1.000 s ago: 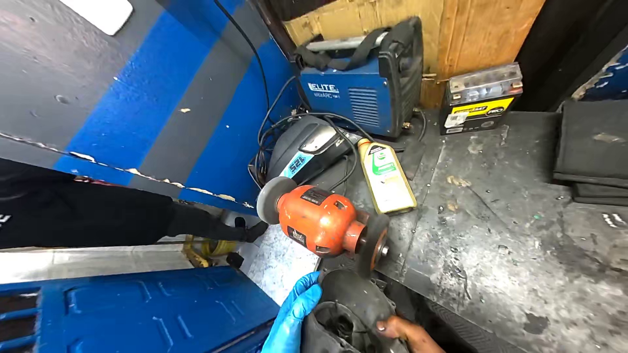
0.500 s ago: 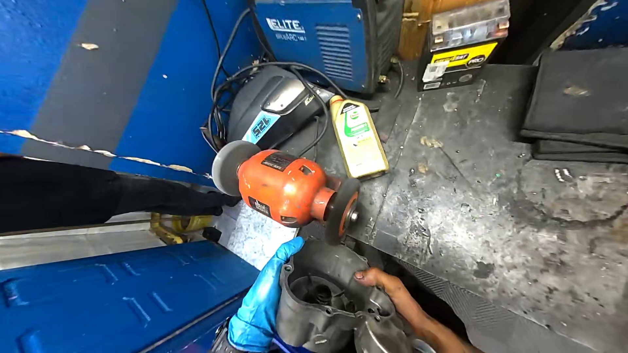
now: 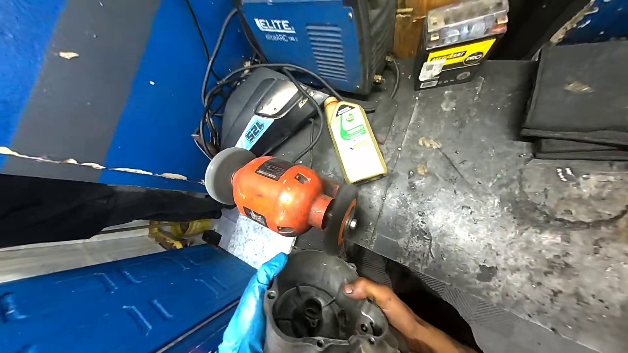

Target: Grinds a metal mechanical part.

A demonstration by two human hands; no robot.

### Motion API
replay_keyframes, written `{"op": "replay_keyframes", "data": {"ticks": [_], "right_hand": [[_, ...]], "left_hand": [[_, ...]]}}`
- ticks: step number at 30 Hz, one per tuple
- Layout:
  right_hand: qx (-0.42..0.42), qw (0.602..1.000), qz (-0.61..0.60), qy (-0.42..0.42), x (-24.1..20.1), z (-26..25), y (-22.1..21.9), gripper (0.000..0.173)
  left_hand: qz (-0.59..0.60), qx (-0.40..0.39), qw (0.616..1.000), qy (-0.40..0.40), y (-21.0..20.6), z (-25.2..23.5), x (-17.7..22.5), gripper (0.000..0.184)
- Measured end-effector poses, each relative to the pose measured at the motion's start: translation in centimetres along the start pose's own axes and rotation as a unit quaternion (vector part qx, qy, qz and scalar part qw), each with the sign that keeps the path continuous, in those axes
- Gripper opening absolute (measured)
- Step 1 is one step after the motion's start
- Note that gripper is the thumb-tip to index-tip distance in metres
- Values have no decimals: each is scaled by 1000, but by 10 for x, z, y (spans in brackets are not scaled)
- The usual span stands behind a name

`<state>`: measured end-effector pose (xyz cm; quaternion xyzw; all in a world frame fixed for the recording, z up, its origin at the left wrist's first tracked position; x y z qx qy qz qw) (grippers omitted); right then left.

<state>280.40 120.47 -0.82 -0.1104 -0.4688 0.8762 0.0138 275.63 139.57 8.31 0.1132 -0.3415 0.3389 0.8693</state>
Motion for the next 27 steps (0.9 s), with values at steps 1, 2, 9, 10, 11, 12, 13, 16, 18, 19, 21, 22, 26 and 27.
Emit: {"op": "replay_keyframes", "data": {"ticks": [1, 2, 9, 10, 11, 12, 13, 16, 18, 19, 21, 22, 26, 27], "right_hand": [[10, 1000, 2, 5, 0, 4, 2, 13], [18, 1000, 5, 10, 0, 7, 5, 13], [-14, 1000, 6, -4, -3, -11, -5, 13], [-19, 1000, -1, -1, -2, -11, -3, 17], [-29, 1000, -5, 4, -2, -9, 1, 23], [-41, 999, -9, 9, 0, -5, 6, 29], [-49, 999, -21, 9, 3, 0, 11, 33], [-58, 996, -67, -24, 8, 25, 23, 47], [-77, 995, -44, -39, 5, 41, 27, 59], [-76, 996, -31, -43, 3, 47, 27, 62], [-38, 999, 12, -34, -2, 56, 23, 65], [-8, 999, 32, -25, -4, 61, 20, 59], [27, 999, 33, -12, -8, 69, 22, 47], [29, 999, 28, -12, -9, 66, 21, 45]], "left_hand": [[-8, 2, 1000, 5, -2, 0, -3, 36], [-11, 4, 1000, 7, -4, -1, -7, 36], [-16, 23, 999, -36, 10, 0, 3, 36], [-12, 26, 999, -37, 10, -1, 2, 36], [-7, 30, 999, -40, 10, -1, -2, 36], [-5, 35, 998, -46, 10, 0, -6, 35], [-8, 34, 998, -57, 12, 0, -9, 36], [-54, 36, 991, -115, 21, 4, -7, 37], [-87, 43, 986, -133, 24, 7, -5, 37], [-107, 50, 983, -138, 24, 7, -4, 38], [-145, 50, 978, -145, 21, 5, -5, 38], [-160, 43, 976, -145, 18, 3, -6, 39], [-191, 39, 971, -138, 7, 1, -8, 41], [-192, 43, 970, -142, 8, 2, -8, 41]]}}
Point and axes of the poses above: each hand's wrist, its own z-axis away from the middle knuckle, its own y-axis out of the back of the hand, x = y × z, the point moved 2 cm from there along -z, towards the middle knuckle, and after that the axes turned 1 degree about x, right-handed, at the moved point
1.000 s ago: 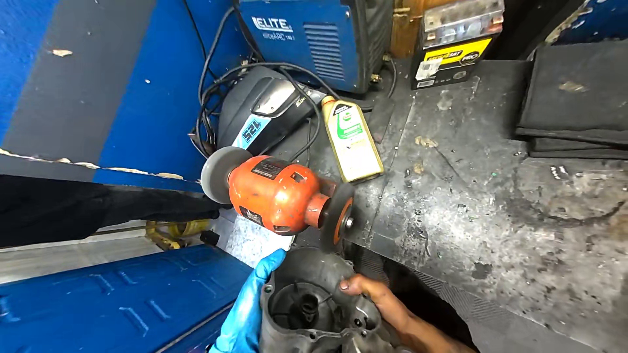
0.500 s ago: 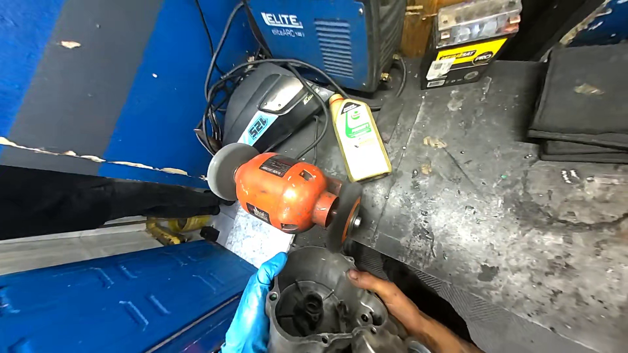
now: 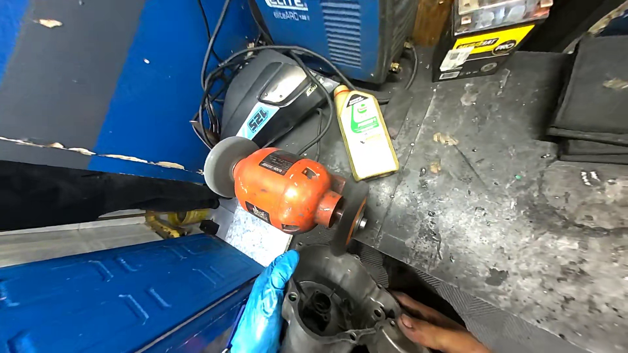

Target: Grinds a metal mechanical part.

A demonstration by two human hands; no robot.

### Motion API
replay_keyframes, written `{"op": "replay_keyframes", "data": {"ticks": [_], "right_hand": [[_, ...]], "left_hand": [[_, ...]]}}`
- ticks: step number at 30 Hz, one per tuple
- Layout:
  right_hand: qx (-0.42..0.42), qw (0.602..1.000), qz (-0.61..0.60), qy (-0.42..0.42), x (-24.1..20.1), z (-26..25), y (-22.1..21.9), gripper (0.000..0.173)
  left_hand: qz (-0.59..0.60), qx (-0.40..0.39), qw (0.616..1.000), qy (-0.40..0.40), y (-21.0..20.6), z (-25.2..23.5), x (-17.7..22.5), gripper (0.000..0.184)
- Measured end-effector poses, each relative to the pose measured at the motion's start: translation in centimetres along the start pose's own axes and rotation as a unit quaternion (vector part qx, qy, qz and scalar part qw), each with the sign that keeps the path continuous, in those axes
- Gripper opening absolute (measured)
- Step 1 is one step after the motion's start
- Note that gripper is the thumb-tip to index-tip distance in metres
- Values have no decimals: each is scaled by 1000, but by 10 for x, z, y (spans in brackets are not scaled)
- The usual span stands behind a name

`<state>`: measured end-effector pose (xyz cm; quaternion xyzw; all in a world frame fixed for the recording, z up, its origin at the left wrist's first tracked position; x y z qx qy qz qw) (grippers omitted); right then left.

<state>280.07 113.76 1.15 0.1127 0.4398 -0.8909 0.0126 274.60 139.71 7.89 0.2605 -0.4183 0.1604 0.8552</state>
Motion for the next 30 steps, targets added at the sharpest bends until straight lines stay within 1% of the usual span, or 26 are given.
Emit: {"op": "replay_keyframes", "data": {"ticks": [4, 7, 9, 12, 14, 17, 20, 23, 26, 28, 30], "right_hand": [[-29, 999, -24, 13, 1, -21, 0, 41], [-42, 999, -23, 23, 5, -18, 5, 37], [-45, 999, -22, 22, 4, -19, 5, 37], [-65, 997, -25, 18, 1, -29, -2, 38], [-84, 996, -26, 18, 2, -30, -2, 38], [-69, 997, -25, 16, 2, -21, 9, 37], [-55, 998, -22, -1, -2, -27, 11, 38], [-68, 997, -33, -9, -4, -38, 9, 38], [-85, 996, -38, -8, -5, -38, 12, 36], [-92, 995, -44, -15, -6, -44, 15, 36], [-104, 994, -35, -23, -10, -52, 19, 37]], "left_hand": [[-12, 24, 1000, 4, 7, -4, 11, 40], [-32, 36, 999, 24, 2, 5, 20, 41], [-19, 41, 999, 18, 2, 7, 18, 41], [34, 42, 999, -1, 12, 7, 20, 37], [36, 38, 999, 2, 15, 12, 25, 35], [26, 41, 998, 29, 3, 15, 23, 36], [10, 52, 998, 29, -1, 10, 20, 40], [15, 63, 998, 21, 6, 8, 23, 39], [3, 63, 998, 21, 6, 12, 26, 37], [14, 79, 996, 29, 4, 11, 24, 36], [25, 74, 997, 18, 7, 10, 20, 35]]}}
Point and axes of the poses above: each hand's wrist, its own z-axis away from the middle knuckle, its own y-axis out of the back of the hand, x = y × z, the point moved 2 cm from there along -z, towards the middle knuckle, and after that the axes turned 1 degree about x, right-handed, at the moved point
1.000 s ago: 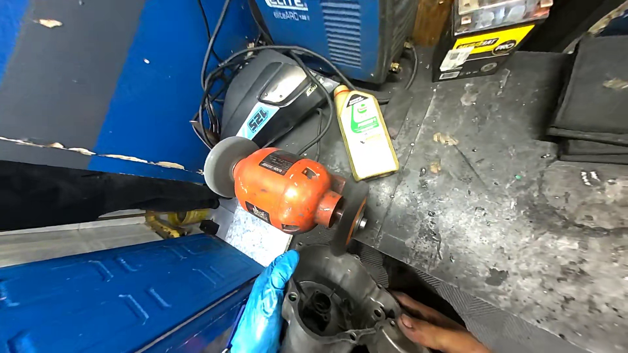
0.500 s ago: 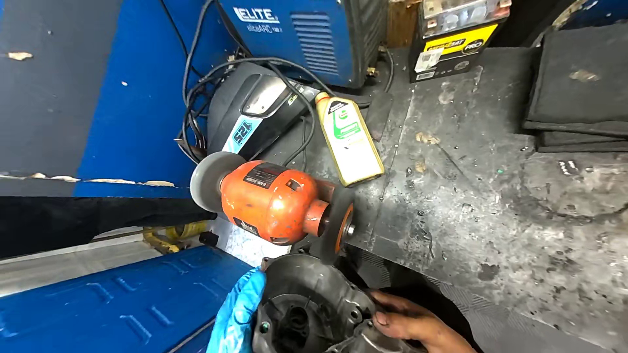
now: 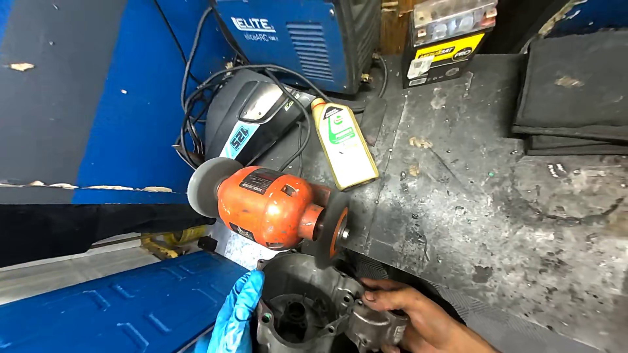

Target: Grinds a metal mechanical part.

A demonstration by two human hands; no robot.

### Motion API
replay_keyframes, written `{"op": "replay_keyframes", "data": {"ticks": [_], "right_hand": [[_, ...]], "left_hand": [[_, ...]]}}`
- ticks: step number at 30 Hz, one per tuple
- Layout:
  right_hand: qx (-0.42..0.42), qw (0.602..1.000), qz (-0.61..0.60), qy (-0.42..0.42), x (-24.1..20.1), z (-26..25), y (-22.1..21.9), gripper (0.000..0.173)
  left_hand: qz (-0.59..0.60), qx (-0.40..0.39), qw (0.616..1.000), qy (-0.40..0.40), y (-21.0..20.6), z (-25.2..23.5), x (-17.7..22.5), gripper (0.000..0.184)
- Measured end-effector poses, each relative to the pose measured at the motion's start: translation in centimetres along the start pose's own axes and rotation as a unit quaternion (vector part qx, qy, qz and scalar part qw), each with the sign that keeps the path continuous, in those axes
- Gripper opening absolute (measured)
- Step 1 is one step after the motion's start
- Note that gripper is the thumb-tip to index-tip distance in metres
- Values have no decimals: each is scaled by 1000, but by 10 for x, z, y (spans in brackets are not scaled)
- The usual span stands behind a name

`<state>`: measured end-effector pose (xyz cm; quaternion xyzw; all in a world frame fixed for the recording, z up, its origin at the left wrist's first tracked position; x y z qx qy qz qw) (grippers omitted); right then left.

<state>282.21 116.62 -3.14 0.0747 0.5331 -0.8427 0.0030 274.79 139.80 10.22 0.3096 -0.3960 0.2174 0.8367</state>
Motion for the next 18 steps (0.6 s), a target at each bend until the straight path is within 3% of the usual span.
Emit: {"op": "replay_keyframes", "data": {"ticks": [4, 7, 12, 15, 18], "right_hand": [[-55, 997, 57, -2, -9, -1, 14, 36], [-72, 994, 84, -15, -18, -5, 30, 38], [-121, 981, 141, -59, -39, -21, 46, 43], [-4, 985, 173, -30, -43, -16, 42, 53], [159, 972, 165, 47, -29, -4, 34, 43]], "left_hand": [[71, -52, 996, 5, 5, 10, 3, 30], [153, -86, 978, 116, 4, -4, 0, 64], [228, -205, 925, 226, -8, -29, -33, 32], [223, -208, 917, 256, -12, -33, -34, 30], [217, -175, 915, 291, -23, -29, -22, 32]]}}
Point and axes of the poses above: each hand's wrist, its own z-axis away from the middle knuckle, its own y-axis out of the back of the hand, x = y × z, the point moved 2 cm from there along -z, towards the middle knuckle, and after that the axes turned 1 degree about x, right-handed, at the moved point
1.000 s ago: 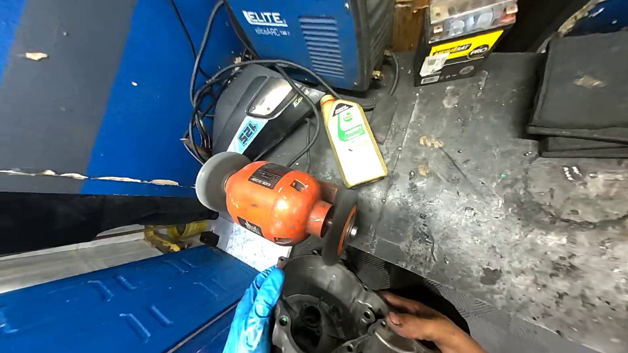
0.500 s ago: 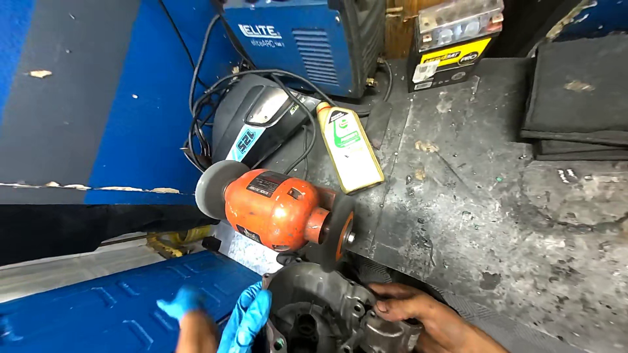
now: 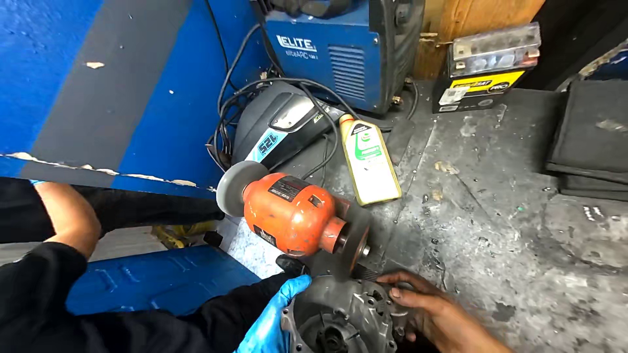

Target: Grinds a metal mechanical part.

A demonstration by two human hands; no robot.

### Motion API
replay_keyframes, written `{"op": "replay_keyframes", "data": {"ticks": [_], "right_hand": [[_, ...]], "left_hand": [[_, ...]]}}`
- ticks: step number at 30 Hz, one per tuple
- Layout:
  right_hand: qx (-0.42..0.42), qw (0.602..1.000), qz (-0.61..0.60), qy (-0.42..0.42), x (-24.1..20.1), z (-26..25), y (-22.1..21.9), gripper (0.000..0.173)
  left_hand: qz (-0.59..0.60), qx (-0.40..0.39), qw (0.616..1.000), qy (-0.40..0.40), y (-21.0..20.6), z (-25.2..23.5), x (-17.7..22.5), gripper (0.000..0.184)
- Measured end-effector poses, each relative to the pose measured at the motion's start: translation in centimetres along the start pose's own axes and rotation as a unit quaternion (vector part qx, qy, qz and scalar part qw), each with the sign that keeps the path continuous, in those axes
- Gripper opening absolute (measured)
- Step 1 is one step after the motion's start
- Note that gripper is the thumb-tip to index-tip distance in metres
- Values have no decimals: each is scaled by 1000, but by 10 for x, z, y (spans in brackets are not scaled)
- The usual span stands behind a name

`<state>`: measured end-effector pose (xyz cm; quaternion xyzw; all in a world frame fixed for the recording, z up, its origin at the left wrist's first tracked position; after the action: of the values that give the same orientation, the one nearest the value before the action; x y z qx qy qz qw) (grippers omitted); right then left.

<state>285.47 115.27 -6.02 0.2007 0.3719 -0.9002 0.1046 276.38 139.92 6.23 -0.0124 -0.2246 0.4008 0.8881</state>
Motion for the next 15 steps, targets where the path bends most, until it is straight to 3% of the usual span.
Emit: {"op": "replay_keyframes", "data": {"ticks": [4, 11, 15], "right_hand": [[109, 993, -34, 35, 12, 18, -2, 29], [75, 993, -80, 36, 15, -4, -18, 31], [70, 994, -70, 47, 17, 13, -8, 28]], "left_hand": [[-4, 53, 999, 1, -20, -2, -5, 31], [3, 79, 995, -63, -8, 0, 7, 33], [-20, 23, 998, -47, -13, 1, -1, 34]]}}
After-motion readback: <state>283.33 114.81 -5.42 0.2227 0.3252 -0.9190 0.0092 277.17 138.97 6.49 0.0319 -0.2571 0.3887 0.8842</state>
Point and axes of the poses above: each hand's wrist, its own z-axis away from the middle knuckle, its own y-axis out of the back of the hand, x = y × z, the point moved 2 cm from there along -z, towards the middle knuckle, and after that the axes turned 1 degree about x, right-handed, at the moved point
